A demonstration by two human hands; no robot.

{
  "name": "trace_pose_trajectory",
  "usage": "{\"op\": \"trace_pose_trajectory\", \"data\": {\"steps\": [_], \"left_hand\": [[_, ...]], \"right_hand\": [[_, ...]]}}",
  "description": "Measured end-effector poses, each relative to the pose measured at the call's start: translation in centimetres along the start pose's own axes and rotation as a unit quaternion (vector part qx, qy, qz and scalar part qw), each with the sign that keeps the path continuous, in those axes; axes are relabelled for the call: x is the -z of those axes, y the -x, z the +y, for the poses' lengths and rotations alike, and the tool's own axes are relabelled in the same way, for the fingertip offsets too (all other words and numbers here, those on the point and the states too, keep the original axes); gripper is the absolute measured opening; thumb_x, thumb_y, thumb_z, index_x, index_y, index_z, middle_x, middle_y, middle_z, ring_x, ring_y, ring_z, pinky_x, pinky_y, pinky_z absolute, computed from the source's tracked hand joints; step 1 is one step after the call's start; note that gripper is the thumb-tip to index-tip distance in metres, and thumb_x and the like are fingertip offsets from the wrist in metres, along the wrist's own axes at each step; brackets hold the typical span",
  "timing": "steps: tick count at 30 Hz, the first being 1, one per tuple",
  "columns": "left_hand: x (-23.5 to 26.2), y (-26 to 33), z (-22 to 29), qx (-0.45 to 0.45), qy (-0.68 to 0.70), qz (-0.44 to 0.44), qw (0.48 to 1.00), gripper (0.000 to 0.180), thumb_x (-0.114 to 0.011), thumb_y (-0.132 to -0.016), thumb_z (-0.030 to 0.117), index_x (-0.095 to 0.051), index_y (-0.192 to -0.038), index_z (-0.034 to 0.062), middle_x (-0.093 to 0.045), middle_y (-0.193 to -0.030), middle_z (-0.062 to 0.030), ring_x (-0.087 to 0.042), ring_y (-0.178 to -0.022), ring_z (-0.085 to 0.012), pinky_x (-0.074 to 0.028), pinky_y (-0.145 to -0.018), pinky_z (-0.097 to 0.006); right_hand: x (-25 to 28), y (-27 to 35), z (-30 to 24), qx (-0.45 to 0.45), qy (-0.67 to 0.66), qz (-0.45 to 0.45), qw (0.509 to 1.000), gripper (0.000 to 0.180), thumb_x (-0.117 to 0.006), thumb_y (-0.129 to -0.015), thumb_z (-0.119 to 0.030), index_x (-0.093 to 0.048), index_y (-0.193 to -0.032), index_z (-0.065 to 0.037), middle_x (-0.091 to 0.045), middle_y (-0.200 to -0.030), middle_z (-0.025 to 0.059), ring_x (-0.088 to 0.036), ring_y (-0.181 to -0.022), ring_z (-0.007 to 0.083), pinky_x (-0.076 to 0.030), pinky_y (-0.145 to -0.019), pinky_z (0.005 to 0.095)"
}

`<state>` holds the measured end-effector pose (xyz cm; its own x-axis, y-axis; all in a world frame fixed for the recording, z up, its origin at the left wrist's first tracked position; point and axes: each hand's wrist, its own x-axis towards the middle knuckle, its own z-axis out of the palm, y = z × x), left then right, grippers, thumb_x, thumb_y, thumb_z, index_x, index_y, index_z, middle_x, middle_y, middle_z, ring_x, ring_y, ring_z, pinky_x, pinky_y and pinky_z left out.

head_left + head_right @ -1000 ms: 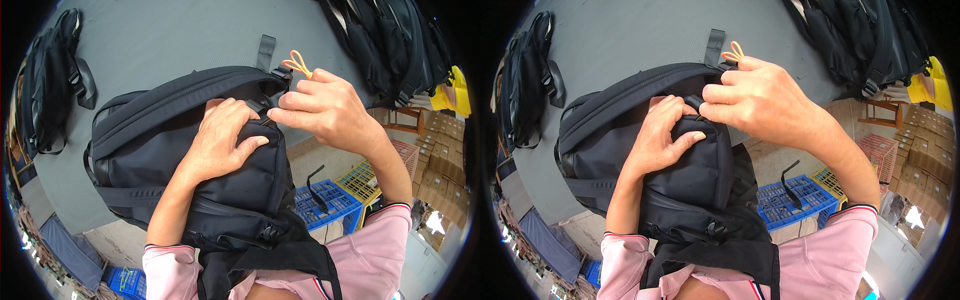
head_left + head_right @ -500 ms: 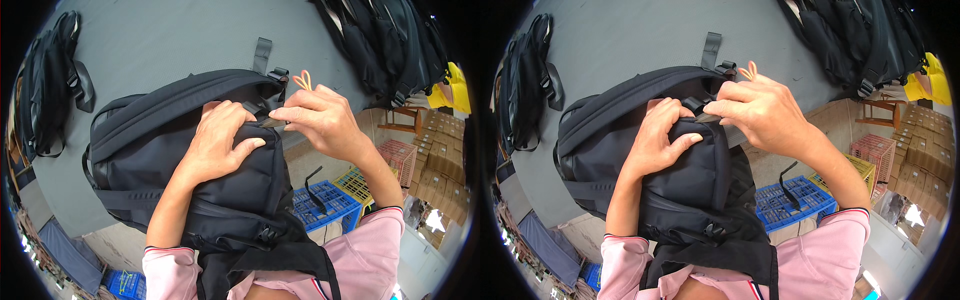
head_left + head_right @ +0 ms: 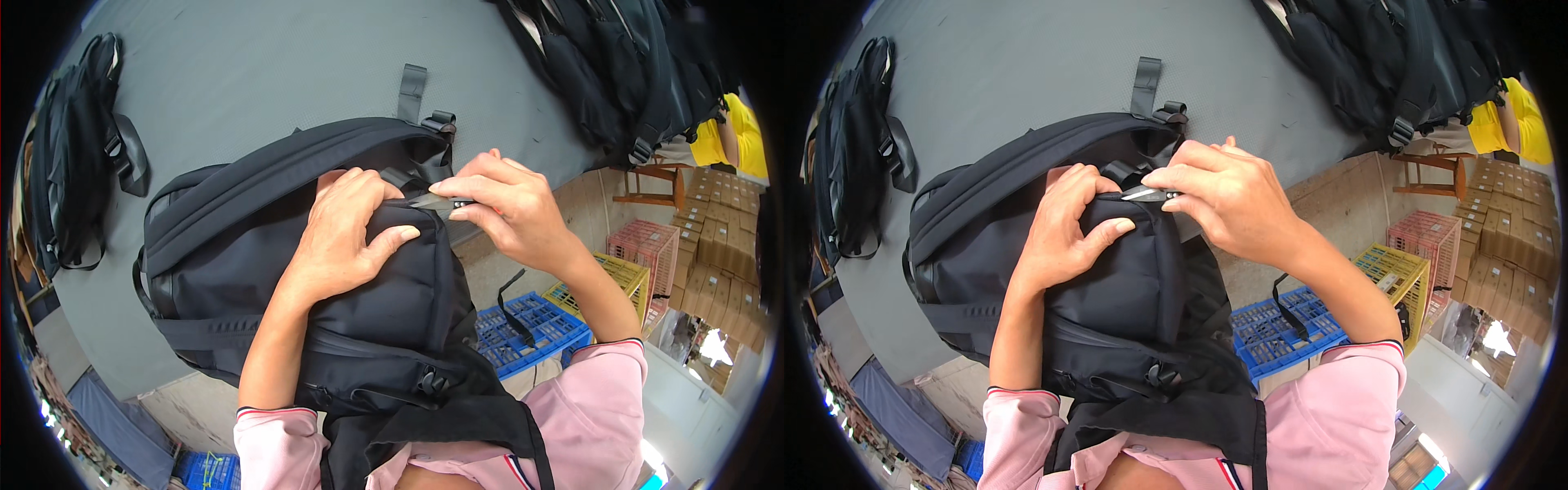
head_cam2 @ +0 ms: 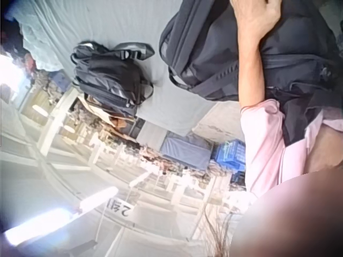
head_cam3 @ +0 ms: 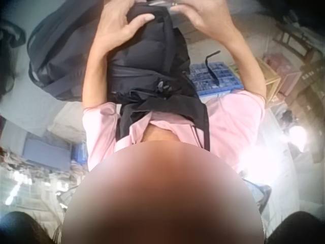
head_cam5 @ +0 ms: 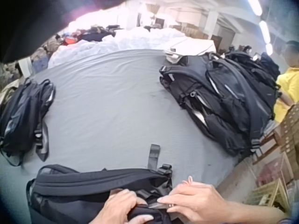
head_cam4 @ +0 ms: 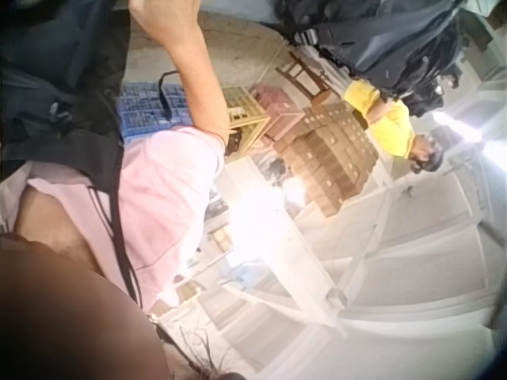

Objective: Inspecting and trimming loose threads on backpack components using small snips.

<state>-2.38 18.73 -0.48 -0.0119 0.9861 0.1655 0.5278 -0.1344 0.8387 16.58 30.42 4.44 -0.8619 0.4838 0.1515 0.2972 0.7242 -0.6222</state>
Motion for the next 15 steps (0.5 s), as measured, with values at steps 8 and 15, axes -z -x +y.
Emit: {"op": "trace_pose_trajectory", "data": {"steps": [8, 15], "left_hand": [[-0.3, 0.0, 0.2, -0.014, 0.001, 0.008, 1.000, 0.030, -0.073, -0.071, 0.022, -0.056, -0.086, 0.0021, -0.053, -0.078, -0.0096, -0.051, -0.077, -0.0287, -0.038, -0.080, -0.037], [-0.3, 0.5, 0.8, -0.049, -0.042, 0.028, 0.998, 0.038, -0.072, -0.069, 0.016, -0.068, -0.106, 0.0165, -0.051, -0.076, -0.0027, -0.049, -0.074, -0.0196, -0.035, -0.075, -0.034]], "right_hand": [[-1.2, 2.2, 0.7, -0.042, -0.148, 0.043, 0.987, 0.025, -0.067, -0.072, 0.001, -0.067, -0.096, -0.003, -0.056, -0.078, 0.0065, -0.053, -0.068, 0.0169, -0.043, -0.065, 0.0268], [-2.2, 3.9, 0.3, -0.191, -0.375, 0.055, 0.905, 0.020, -0.063, -0.081, 0.001, -0.063, -0.101, 0.000, -0.056, -0.087, 0.0026, -0.054, -0.076, 0.0085, -0.045, -0.067, 0.0227]]}}
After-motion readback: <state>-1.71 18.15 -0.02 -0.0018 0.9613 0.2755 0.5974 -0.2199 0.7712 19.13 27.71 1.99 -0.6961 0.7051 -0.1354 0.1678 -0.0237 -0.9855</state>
